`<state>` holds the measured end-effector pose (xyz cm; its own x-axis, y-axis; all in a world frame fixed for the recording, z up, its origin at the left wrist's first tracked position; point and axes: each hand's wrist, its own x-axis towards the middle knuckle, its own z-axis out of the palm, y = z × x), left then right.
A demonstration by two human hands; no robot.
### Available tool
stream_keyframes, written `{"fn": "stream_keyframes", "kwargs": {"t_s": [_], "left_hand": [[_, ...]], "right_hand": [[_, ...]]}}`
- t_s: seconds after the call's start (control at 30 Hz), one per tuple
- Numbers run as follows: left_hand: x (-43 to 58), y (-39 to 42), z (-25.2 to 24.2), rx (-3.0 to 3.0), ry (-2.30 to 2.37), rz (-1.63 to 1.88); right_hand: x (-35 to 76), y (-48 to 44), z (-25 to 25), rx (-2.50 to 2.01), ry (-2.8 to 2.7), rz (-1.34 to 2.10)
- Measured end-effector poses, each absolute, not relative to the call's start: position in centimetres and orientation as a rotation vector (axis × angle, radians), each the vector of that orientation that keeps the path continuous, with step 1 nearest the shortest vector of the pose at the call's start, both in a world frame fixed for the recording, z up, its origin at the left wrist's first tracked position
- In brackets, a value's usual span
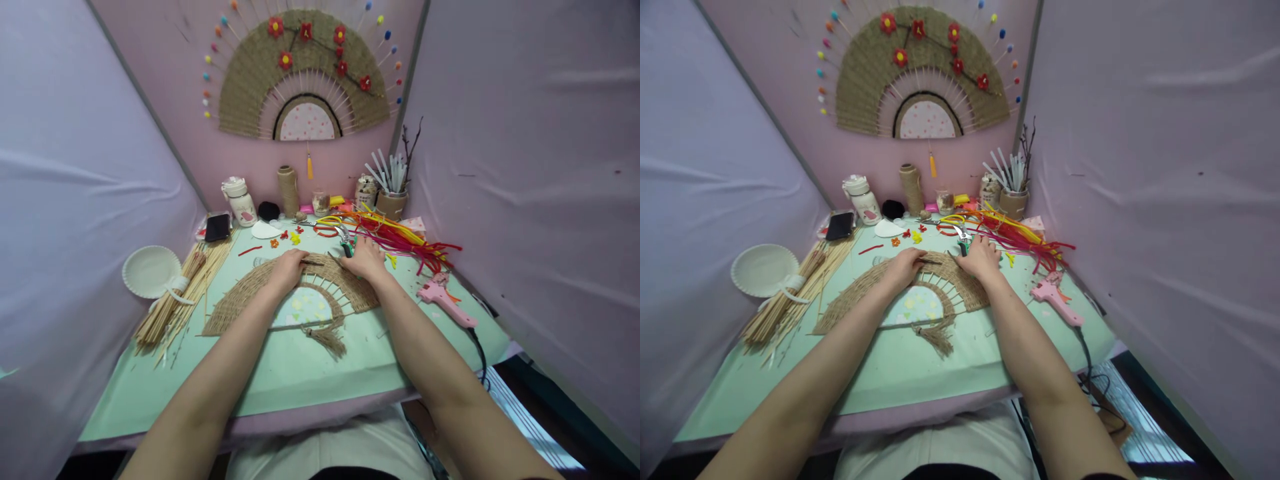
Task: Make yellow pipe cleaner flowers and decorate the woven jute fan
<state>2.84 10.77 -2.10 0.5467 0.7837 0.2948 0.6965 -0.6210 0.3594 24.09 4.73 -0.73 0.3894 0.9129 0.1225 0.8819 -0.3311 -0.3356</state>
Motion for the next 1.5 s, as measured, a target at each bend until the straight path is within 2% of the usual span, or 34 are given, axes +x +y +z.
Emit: {"fn": "stream_keyframes", "kwargs": {"t_s": [0.17,0.53,0.77,1.17,1.5], "left_hand": [[1.4,11.4,-2.9,2.441,1.319,0.791],[1.0,10.8,-2.1,2.462,1.4,0.779],[-0.6,11.6,-1.6,2.344,1.704,1.013],[1.3,10.3,-2.1,2.513,1.296,0.648],[3.5,9.9,0.0,2.782,1.373,0.321]], "right_hand": [[24.0,4.6,-0.5,-2.302,-1.565,0.147],[23.6,4.4,-0.6,-2.318,-1.574,0.102],[23.4,4.2,-0.3,-2.331,-1.57,0.107],[23.5,4.3,-0.8,-2.309,-1.562,0.091],[23.8,4.3,-0.6,-2.3,-1.56,0.096]]}}
